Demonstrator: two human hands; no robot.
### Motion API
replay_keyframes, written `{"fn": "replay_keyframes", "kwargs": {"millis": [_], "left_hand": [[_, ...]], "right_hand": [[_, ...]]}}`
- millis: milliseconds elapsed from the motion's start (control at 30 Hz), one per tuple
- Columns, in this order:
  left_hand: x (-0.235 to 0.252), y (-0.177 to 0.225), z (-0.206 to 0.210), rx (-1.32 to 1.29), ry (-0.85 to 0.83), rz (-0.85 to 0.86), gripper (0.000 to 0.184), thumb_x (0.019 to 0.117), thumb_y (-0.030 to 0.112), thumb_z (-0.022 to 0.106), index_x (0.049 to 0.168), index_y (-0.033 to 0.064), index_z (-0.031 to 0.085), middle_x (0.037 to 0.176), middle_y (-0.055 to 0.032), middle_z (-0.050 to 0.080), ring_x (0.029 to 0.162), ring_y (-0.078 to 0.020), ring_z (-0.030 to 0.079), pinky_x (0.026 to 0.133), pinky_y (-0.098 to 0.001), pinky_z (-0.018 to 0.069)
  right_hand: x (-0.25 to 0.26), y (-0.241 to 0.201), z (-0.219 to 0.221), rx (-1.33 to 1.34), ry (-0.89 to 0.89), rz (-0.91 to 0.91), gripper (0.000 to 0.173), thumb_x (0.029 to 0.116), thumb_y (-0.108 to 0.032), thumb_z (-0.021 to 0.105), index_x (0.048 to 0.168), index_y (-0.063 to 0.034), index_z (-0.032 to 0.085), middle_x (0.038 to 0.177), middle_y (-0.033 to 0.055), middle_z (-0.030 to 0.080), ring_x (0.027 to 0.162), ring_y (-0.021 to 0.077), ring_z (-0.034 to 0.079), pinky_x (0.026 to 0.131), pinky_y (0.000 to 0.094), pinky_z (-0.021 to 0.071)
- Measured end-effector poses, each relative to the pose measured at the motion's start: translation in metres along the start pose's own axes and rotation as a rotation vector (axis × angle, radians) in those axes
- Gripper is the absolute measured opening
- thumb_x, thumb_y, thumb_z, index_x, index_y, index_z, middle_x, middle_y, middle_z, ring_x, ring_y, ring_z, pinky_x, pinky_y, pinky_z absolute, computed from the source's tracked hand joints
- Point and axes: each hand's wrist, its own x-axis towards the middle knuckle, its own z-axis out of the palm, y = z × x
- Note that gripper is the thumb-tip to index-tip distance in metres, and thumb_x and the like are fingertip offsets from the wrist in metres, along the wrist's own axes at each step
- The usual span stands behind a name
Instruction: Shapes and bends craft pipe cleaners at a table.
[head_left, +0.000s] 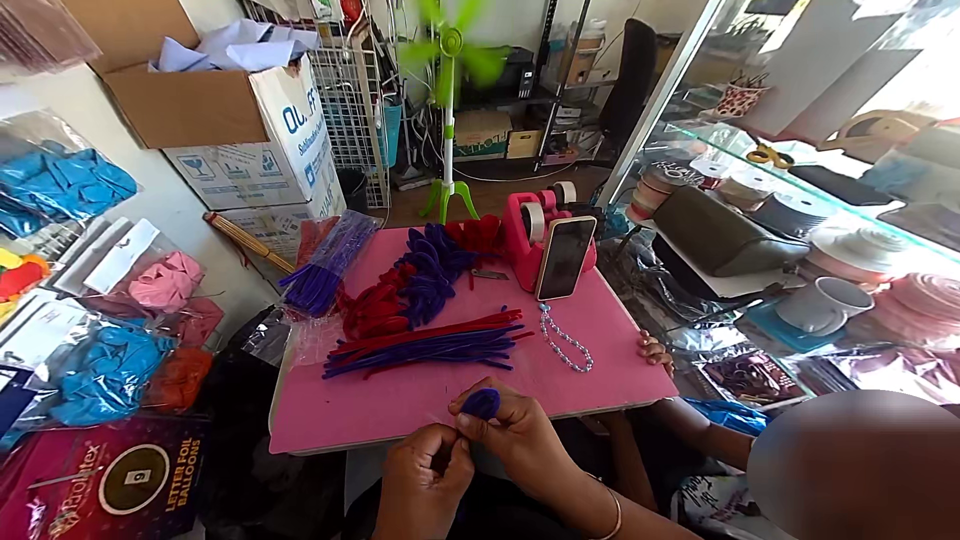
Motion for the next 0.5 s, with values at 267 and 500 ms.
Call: {"fn": "replay_keyframes", "kwargs": {"millis": [267,500], "left_hand": [[0.005,0.007,-0.006,-0.126,-0.134,-0.134,0.014,0.0929,0.01,0.06,0.083,0.0074,0.07,0.069,0.0062,0.067,0.059,0.0042,0.061,0.056,-0.0127,0.0515],[0.001,-0.004,-0.007,-0.351,-0.174,-0.224,0.017,0.1004,0.018,0.063,0.106,0.0031,0.069,0.081,0.0018,0.072,0.072,-0.0063,0.07,0.069,-0.0226,0.0603]], "right_hand": [[0.007,0.01,-0.006,-0.279,0.057,-0.293,0.016,0.0997,-0.017,0.066,0.097,-0.0039,0.075,0.104,0.0034,0.071,0.101,0.0065,0.065,0.089,0.0206,0.0543],[0.013,0.0,-0.015,0.148,-0.006,0.193,0.008,0.0962,-0.011,0.07,0.097,-0.0052,0.075,0.083,-0.0028,0.073,0.069,0.0021,0.065,0.064,0.0195,0.0553]]}}
